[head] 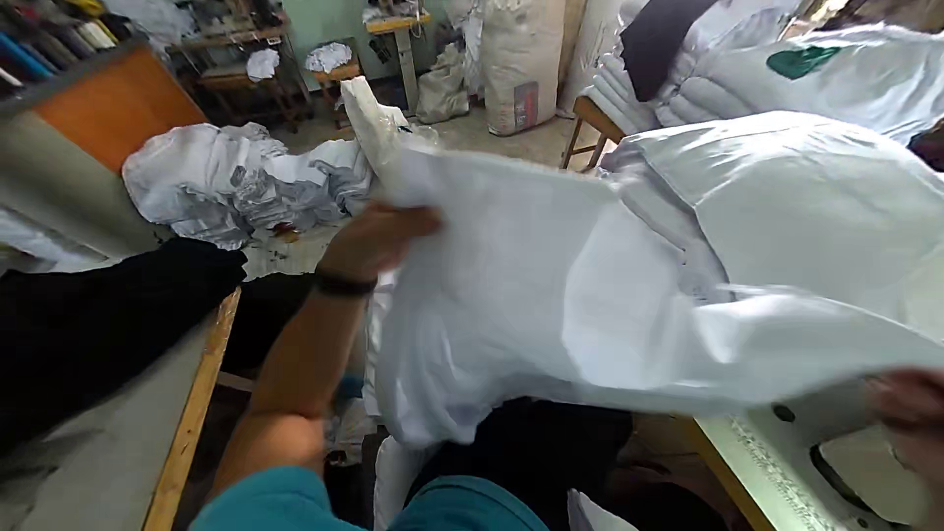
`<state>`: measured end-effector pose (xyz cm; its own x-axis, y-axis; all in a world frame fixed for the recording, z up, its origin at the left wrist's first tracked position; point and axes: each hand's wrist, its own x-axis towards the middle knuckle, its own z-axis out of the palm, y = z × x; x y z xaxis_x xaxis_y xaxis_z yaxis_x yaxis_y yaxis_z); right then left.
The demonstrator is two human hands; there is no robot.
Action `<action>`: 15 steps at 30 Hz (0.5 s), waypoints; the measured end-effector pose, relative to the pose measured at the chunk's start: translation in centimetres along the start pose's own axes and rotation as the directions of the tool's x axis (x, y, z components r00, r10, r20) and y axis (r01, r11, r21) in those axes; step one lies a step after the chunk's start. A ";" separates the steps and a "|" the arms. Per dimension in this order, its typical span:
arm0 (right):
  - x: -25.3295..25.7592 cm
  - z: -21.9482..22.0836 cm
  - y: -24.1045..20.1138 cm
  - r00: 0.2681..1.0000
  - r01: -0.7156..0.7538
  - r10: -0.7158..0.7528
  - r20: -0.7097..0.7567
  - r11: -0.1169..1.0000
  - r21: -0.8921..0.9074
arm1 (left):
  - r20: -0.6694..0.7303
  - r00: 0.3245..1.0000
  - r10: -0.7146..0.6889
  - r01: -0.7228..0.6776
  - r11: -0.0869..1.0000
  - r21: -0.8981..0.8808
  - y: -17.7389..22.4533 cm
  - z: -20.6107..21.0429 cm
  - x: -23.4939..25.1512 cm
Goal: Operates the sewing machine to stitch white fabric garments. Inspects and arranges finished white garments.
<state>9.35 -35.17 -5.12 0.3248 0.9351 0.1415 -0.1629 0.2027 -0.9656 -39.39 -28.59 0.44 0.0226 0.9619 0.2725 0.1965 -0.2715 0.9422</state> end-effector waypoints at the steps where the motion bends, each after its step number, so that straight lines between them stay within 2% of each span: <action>1: 1.6 2.7 0.8 0.998 -0.014 0.009 -0.065 0.997 -0.073 | 0.056 0.996 -0.073 0.055 0.958 0.280 1.0 0.4 2.8; 2: 2.8 5.4 1.4 0.988 0.006 -0.025 -0.150 0.992 -0.128 | 0.098 0.995 -0.021 -0.027 0.882 0.471 0.0 -0.7 5.9; 3: 3.8 7.7 1.7 0.975 0.043 -0.077 -0.208 0.986 -0.162 | 0.040 0.996 0.084 -0.092 0.822 0.562 -1.4 -3.1 8.6; 4: 4.2 9.7 1.6 0.968 0.083 -0.122 -0.220 0.980 -0.179 | -0.102 0.976 0.193 -0.096 0.801 0.591 -1.8 -5.9 10.5; 6: 3.9 13.3 0.7 0.969 0.185 -0.210 -0.128 0.966 -0.182 | -0.412 0.852 0.324 -0.036 0.820 0.571 0.2 -11.1 11.3; 7: 3.5 14.8 0.4 0.964 0.245 -0.259 -0.053 0.952 -0.185 | -0.507 0.788 0.351 -0.019 0.836 0.549 1.5 -13.5 10.6; 8: 3.1 16.2 0.3 0.955 0.294 -0.297 0.012 0.941 -0.169 | -0.572 0.743 0.347 0.000 0.855 0.518 2.4 -15.6 9.2; 10: 3.1 18.7 1.4 0.941 0.337 -0.329 0.085 0.934 -0.119 | -0.618 0.700 0.356 -0.074 0.898 0.434 2.3 -19.2 6.2; 12: 3.6 20.3 4.0 0.945 0.312 -0.295 0.137 0.942 -0.124 | -0.607 0.725 0.326 -0.131 0.930 0.343 0.3 -20.6 3.1; 13: 3.7 21.0 5.6 0.959 0.263 -0.239 0.155 0.952 -0.158 | -0.601 0.756 0.260 -0.088 0.950 0.300 -0.9 -20.1 1.1; 15: 3.9 21.7 9.7 0.978 0.149 -0.102 0.183 0.953 -0.265 | -0.536 0.839 0.091 0.101 0.943 0.318 -4.7 -18.7 -3.3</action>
<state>-11.20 -23.22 -9.19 0.1636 0.9469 0.2767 0.1398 0.2554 -0.9567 -58.70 -31.09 -1.29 -0.4886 0.7654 0.4189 0.4996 -0.1482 0.8535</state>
